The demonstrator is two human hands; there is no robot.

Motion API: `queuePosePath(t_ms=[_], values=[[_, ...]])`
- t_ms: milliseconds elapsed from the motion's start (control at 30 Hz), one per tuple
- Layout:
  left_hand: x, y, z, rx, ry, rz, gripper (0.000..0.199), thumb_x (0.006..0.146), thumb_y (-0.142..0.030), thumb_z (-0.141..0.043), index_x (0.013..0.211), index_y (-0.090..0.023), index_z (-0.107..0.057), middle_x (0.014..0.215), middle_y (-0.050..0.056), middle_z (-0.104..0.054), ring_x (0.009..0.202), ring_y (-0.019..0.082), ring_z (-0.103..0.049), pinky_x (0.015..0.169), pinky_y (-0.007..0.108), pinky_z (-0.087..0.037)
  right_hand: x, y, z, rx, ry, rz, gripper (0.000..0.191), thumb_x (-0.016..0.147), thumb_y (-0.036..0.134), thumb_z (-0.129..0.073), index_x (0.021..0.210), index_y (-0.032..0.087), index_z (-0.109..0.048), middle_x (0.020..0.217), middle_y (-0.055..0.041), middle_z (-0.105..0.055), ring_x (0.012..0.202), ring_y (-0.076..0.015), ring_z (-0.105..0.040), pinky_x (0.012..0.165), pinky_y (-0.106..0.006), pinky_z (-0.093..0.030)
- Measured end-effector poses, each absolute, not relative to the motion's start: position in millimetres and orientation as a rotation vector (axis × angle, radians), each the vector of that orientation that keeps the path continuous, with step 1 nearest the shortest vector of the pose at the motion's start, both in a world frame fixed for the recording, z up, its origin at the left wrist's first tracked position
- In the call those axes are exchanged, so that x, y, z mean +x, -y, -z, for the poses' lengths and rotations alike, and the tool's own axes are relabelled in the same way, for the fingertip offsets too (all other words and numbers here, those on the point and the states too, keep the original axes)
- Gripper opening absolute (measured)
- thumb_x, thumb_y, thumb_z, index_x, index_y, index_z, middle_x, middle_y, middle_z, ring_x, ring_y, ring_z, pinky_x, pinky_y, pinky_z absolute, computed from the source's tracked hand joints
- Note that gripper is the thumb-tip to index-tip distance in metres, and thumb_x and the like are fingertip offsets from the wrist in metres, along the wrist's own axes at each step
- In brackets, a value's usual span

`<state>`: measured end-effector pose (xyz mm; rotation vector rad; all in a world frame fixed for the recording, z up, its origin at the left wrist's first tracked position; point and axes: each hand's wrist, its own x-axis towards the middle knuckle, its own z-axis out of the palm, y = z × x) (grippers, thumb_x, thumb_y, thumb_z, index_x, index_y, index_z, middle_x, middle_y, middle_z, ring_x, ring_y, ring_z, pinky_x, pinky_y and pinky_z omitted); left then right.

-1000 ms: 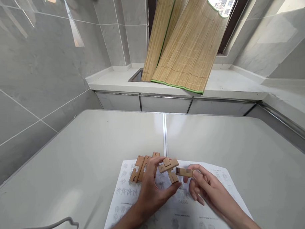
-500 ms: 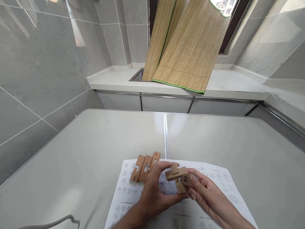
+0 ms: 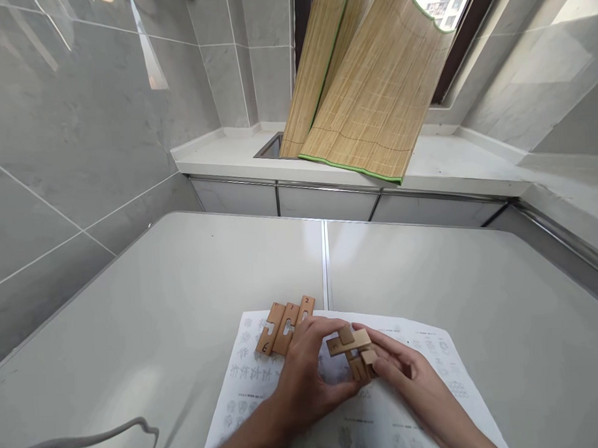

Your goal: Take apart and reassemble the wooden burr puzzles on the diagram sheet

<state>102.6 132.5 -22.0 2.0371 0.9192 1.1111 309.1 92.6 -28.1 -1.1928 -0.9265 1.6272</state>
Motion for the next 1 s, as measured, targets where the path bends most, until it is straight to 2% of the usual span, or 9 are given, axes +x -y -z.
queuePosePath(t_ms=[133,200,333,533,600,667,733,800,1000], values=[[102.2,-132.3,23.7,2.113,-0.882,-1.117,0.072,0.072,-0.013,-0.088,0.132,-0.029,-0.052,0.121,0.005,-0.069,0.114,0.026,-0.063,0.098,0.039,-0.053,309.7,-91.5,27.5,-1.284,1.004,-1.533,0.056,0.087,0.059,-0.077,0.134,0.030,-0.072,0.140,-0.0111,-0.070,0.144,-0.0376,-0.050,0.113,-0.050,-0.049],[101.9,-132.4,25.5,2.114,-0.887,-1.120,0.074,0.071,-0.013,-0.089,0.133,-0.028,-0.051,0.122,0.006,-0.068,0.115,0.026,-0.063,0.099,0.040,-0.053,308.1,-90.2,29.2,-1.299,0.986,-1.508,0.056,0.087,0.061,-0.075,0.133,0.029,-0.073,0.140,-0.0114,-0.070,0.140,-0.0379,-0.053,0.112,-0.050,-0.049],[101.3,-132.7,29.0,2.106,-0.891,-1.123,0.078,0.069,-0.028,-0.096,0.133,-0.028,-0.051,0.123,0.007,-0.067,0.116,0.027,-0.063,0.100,0.041,-0.054,304.2,-88.7,32.5,-1.244,0.880,-1.572,0.056,0.090,0.062,-0.071,0.133,0.027,-0.072,0.139,-0.0120,-0.070,0.132,-0.0364,-0.059,0.114,-0.051,-0.045],[100.6,-134.6,28.8,2.062,-0.878,-1.104,0.078,0.068,-0.048,-0.095,0.131,-0.028,-0.053,0.120,0.007,-0.069,0.112,0.028,-0.065,0.097,0.041,-0.055,300.7,-91.1,30.1,-1.094,0.736,-1.707,0.053,0.089,0.060,-0.075,0.128,0.024,-0.075,0.132,-0.0132,-0.072,0.125,-0.0338,-0.062,0.110,-0.049,-0.047],[99.7,-135.7,28.6,2.058,-0.862,-1.046,0.076,0.073,-0.054,-0.090,0.135,-0.029,-0.052,0.124,0.008,-0.068,0.115,0.029,-0.064,0.100,0.042,-0.054,300.2,-91.1,29.0,-1.084,0.686,-1.718,0.053,0.088,0.060,-0.076,0.126,0.023,-0.076,0.129,-0.0131,-0.073,0.123,-0.0333,-0.064,0.107,-0.047,-0.050],[98.7,-136.2,28.8,2.066,-0.841,-0.985,0.069,0.086,-0.056,-0.078,0.143,-0.029,-0.049,0.133,0.010,-0.065,0.122,0.029,-0.062,0.104,0.043,-0.052,300.2,-91.0,29.1,-1.081,0.634,-1.725,0.052,0.088,0.060,-0.075,0.123,0.022,-0.078,0.127,-0.0128,-0.074,0.121,-0.0328,-0.065,0.107,-0.046,-0.050],[97.9,-135.9,29.3,2.076,-0.829,-0.934,0.056,0.101,-0.050,-0.061,0.151,-0.030,-0.044,0.139,0.011,-0.061,0.125,0.028,-0.060,0.106,0.043,-0.052,300.9,-91.4,30.5,-1.075,0.584,-1.732,0.051,0.089,0.060,-0.075,0.120,0.021,-0.079,0.125,-0.0123,-0.075,0.121,-0.0316,-0.065,0.109,-0.044,-0.049],[97.3,-134.9,30.2,2.088,-0.836,-0.900,0.048,0.108,-0.040,-0.049,0.154,-0.030,-0.040,0.138,0.011,-0.060,0.123,0.026,-0.060,0.103,0.041,-0.053,301.9,-92.3,32.2,-1.074,0.549,-1.743,0.051,0.087,0.060,-0.077,0.119,0.021,-0.079,0.125,-0.0115,-0.075,0.122,-0.0305,-0.064,0.110,-0.042,-0.049],[97.3,-131.0,33.0,2.155,-0.867,-0.891,0.041,0.108,-0.026,-0.047,0.149,-0.027,-0.043,0.130,0.009,-0.065,0.117,0.024,-0.062,0.104,0.041,-0.051,299.1,-92.0,26.7,-1.117,0.565,-1.758,0.054,0.084,0.061,-0.080,0.119,0.020,-0.079,0.119,-0.0120,-0.076,0.117,-0.0314,-0.066,0.101,-0.042,-0.054]])
